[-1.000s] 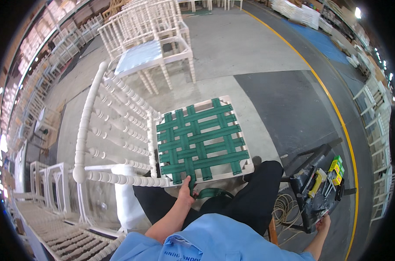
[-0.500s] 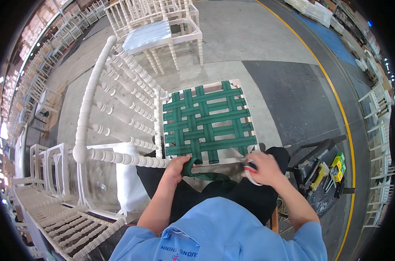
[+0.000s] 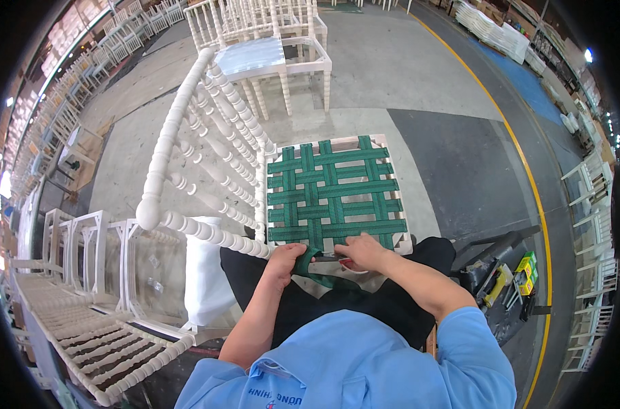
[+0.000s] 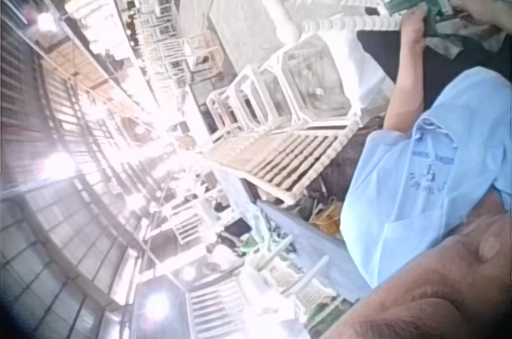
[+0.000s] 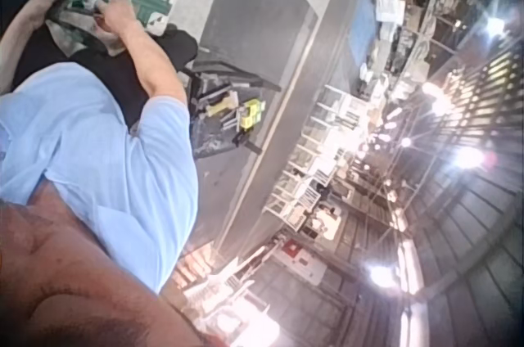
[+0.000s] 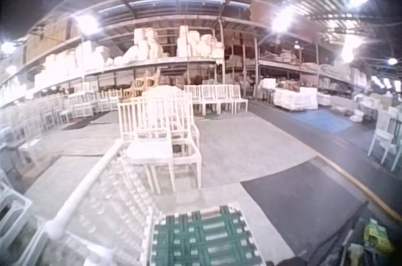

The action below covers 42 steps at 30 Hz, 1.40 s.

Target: The person weaves green straps into the seat frame of a white wooden chair. They thread the straps through the frame, use a staple gun to secure them, and trim excess strap with scissors.

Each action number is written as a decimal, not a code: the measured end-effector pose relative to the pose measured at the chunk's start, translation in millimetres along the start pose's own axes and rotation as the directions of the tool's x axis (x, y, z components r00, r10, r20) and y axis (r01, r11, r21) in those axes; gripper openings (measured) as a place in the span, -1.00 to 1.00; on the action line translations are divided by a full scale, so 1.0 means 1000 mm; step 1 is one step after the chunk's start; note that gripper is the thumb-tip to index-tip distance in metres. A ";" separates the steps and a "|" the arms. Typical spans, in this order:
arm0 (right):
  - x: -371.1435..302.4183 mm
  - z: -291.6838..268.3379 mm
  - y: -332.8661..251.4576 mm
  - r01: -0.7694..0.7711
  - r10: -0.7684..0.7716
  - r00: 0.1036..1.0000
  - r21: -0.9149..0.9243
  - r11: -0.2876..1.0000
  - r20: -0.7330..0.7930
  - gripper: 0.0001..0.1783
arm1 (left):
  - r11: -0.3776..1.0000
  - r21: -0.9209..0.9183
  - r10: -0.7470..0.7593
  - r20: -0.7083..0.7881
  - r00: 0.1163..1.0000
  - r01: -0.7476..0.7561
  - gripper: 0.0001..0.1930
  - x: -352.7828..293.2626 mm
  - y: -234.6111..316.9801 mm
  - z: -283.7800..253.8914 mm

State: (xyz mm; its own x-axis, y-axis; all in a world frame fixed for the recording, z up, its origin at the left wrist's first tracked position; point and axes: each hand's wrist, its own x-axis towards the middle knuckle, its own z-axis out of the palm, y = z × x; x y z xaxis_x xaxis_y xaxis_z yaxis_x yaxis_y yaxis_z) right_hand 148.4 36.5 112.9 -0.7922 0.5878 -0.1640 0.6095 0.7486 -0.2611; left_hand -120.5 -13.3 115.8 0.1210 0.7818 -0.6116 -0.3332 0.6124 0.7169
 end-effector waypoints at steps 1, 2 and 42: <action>-0.006 -0.002 0.004 0.009 -0.009 1.000 0.019 1.000 -0.002 -0.52 | 1.000 -0.009 0.009 0.019 1.000 -0.009 -0.80 0.000 0.001 0.001; -0.008 -0.005 0.004 0.025 -0.025 1.000 0.045 0.999 -0.004 -0.53 | 1.000 -0.017 0.015 0.029 0.999 -0.014 -0.80 -0.003 0.002 0.000; -0.308 -0.002 0.087 -0.538 0.779 -0.151 0.711 0.452 -0.609 -0.64 | 0.900 -0.366 -0.276 -0.061 0.959 0.236 -0.73 0.113 -0.027 0.150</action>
State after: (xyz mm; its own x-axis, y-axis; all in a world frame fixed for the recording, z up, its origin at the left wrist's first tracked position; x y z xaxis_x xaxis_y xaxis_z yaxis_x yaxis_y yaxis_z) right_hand 445.1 -78.7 142.7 0.6132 0.6807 0.4008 0.6799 -0.1965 -0.7065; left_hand 42.9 76.1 77.6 0.1516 0.5735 -0.8050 -0.6137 0.6931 0.3782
